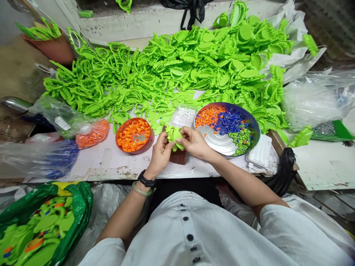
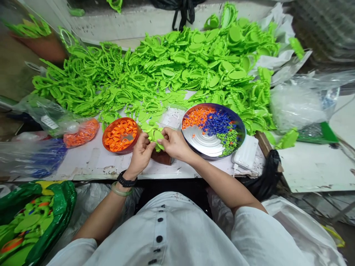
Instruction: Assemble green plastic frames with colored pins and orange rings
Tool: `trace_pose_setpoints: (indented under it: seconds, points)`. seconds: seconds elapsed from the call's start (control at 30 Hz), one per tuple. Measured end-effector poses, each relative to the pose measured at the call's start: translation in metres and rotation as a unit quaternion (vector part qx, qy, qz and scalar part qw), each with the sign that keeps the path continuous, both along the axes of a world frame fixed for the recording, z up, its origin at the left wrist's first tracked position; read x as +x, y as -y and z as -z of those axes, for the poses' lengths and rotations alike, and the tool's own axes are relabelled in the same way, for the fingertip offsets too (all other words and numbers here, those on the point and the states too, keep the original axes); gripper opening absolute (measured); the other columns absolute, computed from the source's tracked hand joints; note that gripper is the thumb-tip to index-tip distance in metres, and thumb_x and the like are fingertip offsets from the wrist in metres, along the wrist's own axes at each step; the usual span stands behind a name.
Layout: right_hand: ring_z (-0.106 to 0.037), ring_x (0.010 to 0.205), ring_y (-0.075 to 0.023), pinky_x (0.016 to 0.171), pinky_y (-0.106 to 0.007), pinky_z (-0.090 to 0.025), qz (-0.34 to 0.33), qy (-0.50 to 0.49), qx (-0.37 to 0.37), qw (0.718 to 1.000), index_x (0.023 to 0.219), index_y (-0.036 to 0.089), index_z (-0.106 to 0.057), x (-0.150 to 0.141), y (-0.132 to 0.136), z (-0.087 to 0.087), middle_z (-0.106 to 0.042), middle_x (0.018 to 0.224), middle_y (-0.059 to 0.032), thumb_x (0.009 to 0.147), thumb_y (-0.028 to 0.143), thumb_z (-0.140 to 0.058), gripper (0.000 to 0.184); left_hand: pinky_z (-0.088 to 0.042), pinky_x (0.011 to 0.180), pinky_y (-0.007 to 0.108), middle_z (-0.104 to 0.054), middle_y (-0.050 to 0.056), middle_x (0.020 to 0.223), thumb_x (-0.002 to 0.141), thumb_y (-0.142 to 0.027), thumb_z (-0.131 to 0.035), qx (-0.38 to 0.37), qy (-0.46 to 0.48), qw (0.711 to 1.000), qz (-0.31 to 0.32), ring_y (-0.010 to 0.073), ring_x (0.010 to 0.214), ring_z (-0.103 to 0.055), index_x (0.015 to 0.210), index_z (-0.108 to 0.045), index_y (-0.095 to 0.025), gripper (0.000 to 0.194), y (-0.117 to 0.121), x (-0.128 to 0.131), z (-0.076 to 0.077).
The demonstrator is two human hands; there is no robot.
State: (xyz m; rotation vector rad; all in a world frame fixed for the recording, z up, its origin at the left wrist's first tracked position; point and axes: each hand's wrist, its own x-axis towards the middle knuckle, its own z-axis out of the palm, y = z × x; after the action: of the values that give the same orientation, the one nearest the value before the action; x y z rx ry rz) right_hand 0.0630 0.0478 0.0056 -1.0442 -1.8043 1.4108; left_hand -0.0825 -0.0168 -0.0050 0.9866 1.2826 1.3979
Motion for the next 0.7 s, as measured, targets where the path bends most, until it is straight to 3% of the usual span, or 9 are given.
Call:
trace_pose_setpoints:
  seconds: [0.1, 0.2, 0.3, 0.37, 0.5, 0.63, 0.7]
  points:
    - [-0.052, 0.064, -0.0159, 0.061, -0.027, -0.041, 0.048, 0.078, 0.151, 0.984, 0.08, 0.022, -0.047, -0.007, 0.009, 0.001, -0.055, 0.068, 0.0001, 0.083, 0.026, -0.056, 0.011, -0.042, 0.064, 0.02, -0.059, -0.005, 0.072, 0.076, -0.023, -0.076, 0.012, -0.026, 0.999, -0.021, 0.0108, 0.066, -0.052, 0.098, -0.06, -0.023, 0.027, -0.001, -0.003, -0.001]
    - [-0.054, 0.073, -0.0207, 0.068, -0.032, -0.042, 0.095, 0.122, 0.293, 0.944, 0.079, 0.022, -0.045, -0.019, 0.018, 0.014, -0.057, 0.076, -0.006, 0.088, 0.02, -0.046, 0.01, -0.039, 0.061, 0.019, -0.053, -0.006, 0.065, 0.077, -0.024, -0.076, 0.013, -0.03, 0.998, -0.057, 0.0103, 0.063, -0.048, 0.095, -0.061, -0.023, 0.024, -0.004, -0.006, 0.004]
    - [-0.055, 0.077, -0.0233, 0.071, -0.035, -0.043, 0.109, 0.132, 0.355, 0.919, 0.073, 0.023, -0.044, -0.031, 0.022, 0.031, -0.058, 0.076, -0.0092, 0.09, 0.015, -0.039, 0.019, -0.039, 0.062, 0.018, -0.052, -0.006, 0.065, 0.076, -0.027, -0.077, 0.008, 0.001, 0.997, -0.077, 0.0099, 0.064, -0.05, 0.094, -0.061, -0.024, 0.024, -0.006, -0.007, 0.015]
    - [-0.055, 0.076, -0.0226, 0.071, -0.034, -0.044, 0.103, 0.116, 0.33, 0.931, 0.074, 0.023, -0.046, -0.033, 0.02, 0.037, -0.057, 0.075, -0.0078, 0.091, 0.018, -0.041, 0.019, -0.043, 0.069, 0.018, -0.058, -0.005, 0.072, 0.075, -0.029, -0.079, 0.007, 0.034, 0.996, -0.084, 0.0102, 0.071, -0.056, 0.097, -0.062, -0.024, 0.028, -0.007, -0.007, 0.02]
    - [-0.057, 0.076, -0.0187, 0.071, -0.031, -0.048, 0.04, 0.038, 0.153, 0.987, 0.088, 0.021, -0.056, -0.023, 0.002, 0.031, -0.061, 0.081, -0.0035, 0.089, 0.033, -0.056, 0.012, -0.048, 0.078, 0.021, -0.068, -0.002, 0.093, 0.07, -0.031, -0.083, -0.007, 0.139, 0.988, -0.071, 0.011, 0.084, -0.062, 0.103, -0.062, -0.025, 0.039, -0.007, -0.01, 0.022]
    - [-0.058, 0.102, -0.0208, 0.086, -0.033, -0.051, 0.027, -0.039, 0.037, 0.998, 0.111, 0.02, -0.058, -0.011, -0.015, 0.019, -0.061, 0.114, -0.008, 0.067, 0.04, -0.079, 0.053, -0.051, 0.081, 0.025, -0.069, 0.001, 0.105, 0.069, -0.032, -0.083, -0.019, 0.219, 0.976, 0.0, 0.0141, 0.093, -0.064, 0.104, -0.065, -0.024, 0.04, -0.008, -0.014, 0.016]
    - [-0.059, 0.098, -0.0194, 0.085, -0.032, -0.052, -0.02, -0.104, -0.071, 0.992, 0.111, 0.02, -0.057, -0.01, -0.018, 0.016, -0.062, 0.112, -0.0068, 0.063, 0.042, -0.081, 0.058, -0.05, 0.088, 0.026, -0.069, 0.002, 0.109, 0.071, -0.033, -0.082, -0.022, 0.212, 0.977, 0.007, 0.0164, 0.101, -0.064, 0.105, -0.065, -0.023, 0.04, -0.008, -0.011, 0.016]
